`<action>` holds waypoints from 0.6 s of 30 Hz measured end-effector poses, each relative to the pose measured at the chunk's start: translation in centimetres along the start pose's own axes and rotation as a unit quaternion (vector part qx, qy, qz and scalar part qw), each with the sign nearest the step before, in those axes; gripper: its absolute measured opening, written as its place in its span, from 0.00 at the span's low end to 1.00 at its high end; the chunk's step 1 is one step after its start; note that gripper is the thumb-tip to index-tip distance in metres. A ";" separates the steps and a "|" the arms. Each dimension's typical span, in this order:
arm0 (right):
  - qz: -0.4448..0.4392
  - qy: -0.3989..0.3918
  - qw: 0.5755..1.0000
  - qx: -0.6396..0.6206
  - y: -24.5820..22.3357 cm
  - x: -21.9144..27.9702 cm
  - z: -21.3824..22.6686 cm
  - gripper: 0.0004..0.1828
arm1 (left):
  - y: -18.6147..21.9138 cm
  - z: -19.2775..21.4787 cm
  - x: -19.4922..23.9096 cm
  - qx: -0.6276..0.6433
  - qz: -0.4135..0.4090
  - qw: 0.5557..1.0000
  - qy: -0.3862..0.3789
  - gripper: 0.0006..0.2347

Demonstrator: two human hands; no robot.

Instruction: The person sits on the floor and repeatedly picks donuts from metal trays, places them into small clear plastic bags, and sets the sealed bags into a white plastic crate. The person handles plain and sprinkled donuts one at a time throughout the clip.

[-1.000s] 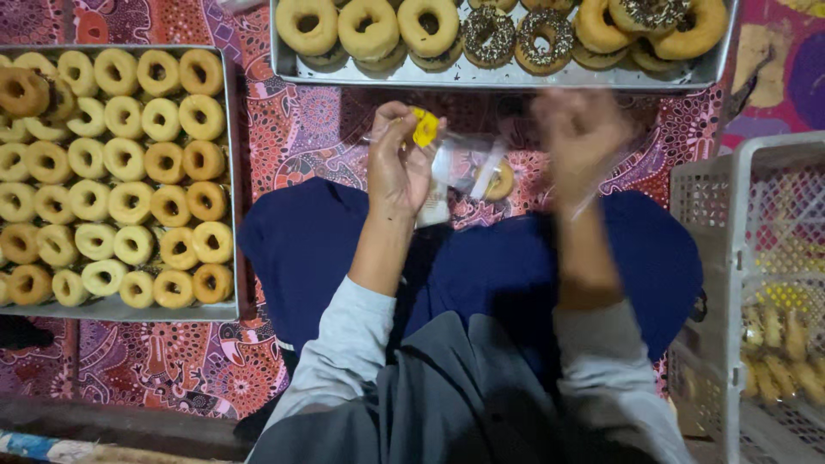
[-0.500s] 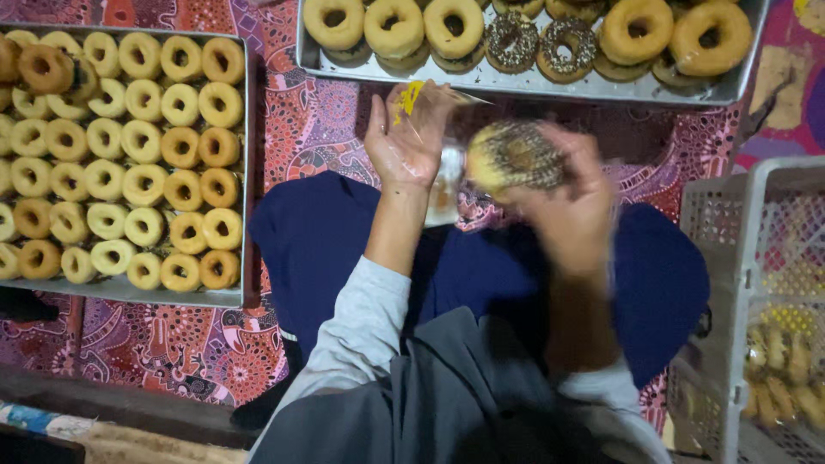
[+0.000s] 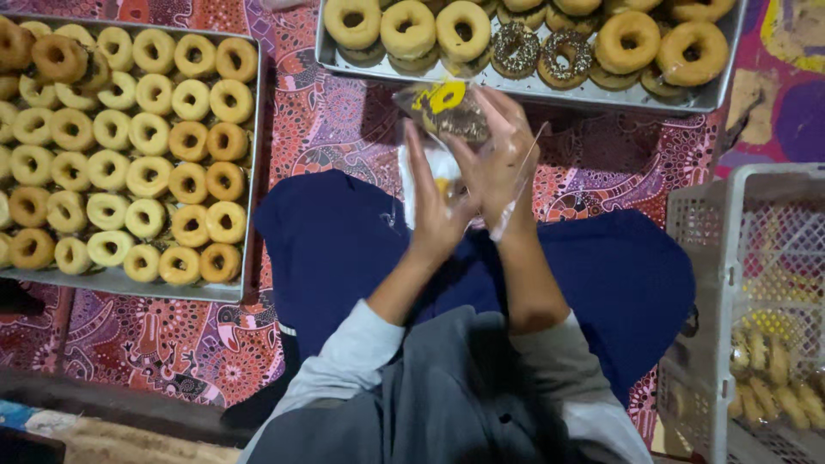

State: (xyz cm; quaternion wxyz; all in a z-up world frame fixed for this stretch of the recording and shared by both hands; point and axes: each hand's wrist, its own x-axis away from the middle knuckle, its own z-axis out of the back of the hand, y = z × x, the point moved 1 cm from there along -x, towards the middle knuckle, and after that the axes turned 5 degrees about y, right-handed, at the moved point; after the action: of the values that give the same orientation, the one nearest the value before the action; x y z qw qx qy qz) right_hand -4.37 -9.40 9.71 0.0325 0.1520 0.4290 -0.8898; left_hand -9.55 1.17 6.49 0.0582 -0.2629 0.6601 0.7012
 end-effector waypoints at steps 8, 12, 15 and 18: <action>0.056 -0.228 0.966 -0.109 -1.8 3.1 0.2 0.20 | 1.2 10.1 1.5 -0.218 -0.181 0.956 -0.073 0.12; 0.027 -0.365 0.930 -0.042 -4.2 4.9 -1.9 0.14 | 2.8 13.9 4.8 -0.134 -0.017 0.991 0.022 0.03; 0.032 -0.339 0.937 -0.072 -6.3 7.1 -3.4 0.10 | 3.1 16.2 6.7 -0.068 0.119 0.984 0.111 0.04; 0.265 -0.181 0.942 -0.093 -9.0 9.0 -4.3 0.05 | 2.1 17.4 7.1 0.014 0.189 0.965 0.179 0.04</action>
State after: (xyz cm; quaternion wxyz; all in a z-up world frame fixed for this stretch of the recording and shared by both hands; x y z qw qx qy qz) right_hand -13.57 0.26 11.31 0.3587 0.0928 0.4404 -0.8178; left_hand -21.59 15.72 5.05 -0.1914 -0.2538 0.7072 0.6315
